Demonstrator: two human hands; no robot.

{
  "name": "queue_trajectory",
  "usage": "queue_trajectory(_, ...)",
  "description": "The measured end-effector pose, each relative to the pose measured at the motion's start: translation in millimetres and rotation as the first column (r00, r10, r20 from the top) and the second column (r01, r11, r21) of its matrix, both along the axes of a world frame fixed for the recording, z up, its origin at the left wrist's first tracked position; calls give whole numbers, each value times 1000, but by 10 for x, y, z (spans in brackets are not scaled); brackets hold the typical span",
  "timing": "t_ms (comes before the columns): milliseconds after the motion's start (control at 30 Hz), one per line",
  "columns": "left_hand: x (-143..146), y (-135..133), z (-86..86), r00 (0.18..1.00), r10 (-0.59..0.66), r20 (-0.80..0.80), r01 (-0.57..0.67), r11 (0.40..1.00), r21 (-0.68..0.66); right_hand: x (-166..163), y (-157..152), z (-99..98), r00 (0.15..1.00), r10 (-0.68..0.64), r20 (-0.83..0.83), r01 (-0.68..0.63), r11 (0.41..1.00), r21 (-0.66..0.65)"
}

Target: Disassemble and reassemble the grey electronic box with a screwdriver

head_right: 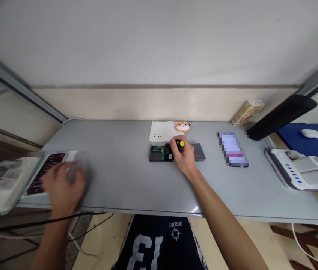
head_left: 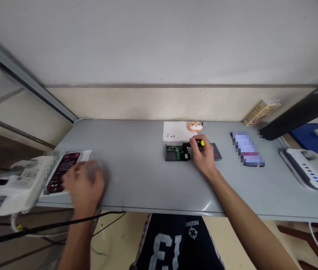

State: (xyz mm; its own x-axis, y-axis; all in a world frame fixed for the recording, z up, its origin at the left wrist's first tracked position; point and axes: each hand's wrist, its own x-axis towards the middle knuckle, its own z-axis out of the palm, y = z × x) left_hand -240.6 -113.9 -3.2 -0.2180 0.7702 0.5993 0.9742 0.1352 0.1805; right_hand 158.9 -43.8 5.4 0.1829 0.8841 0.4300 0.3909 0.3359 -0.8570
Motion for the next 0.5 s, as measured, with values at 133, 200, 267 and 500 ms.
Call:
queue_trajectory(133, -680, -504, -30, 921, 380, -81, -380, 925, 17, -7, 2, -19, 1000, -18, 1, 18, 1000, 24)
queue_trajectory(200, -784, -657, 5, 914, 403, -53, -406, 913, -44, -6, 4, -30, 1000, -30, -6, 30, 999, 29)
queue_trajectory(267, -780, -737, 37, 918, 395, -47, -398, 911, -109, -3, 8, -37, 999, -40, -17, 41, 999, 27)
queue_trajectory(500, -727, -678, 12, 905, 418, -79, -425, 898, -114, 8, 13, -30, 996, -85, -21, 85, 996, -2)
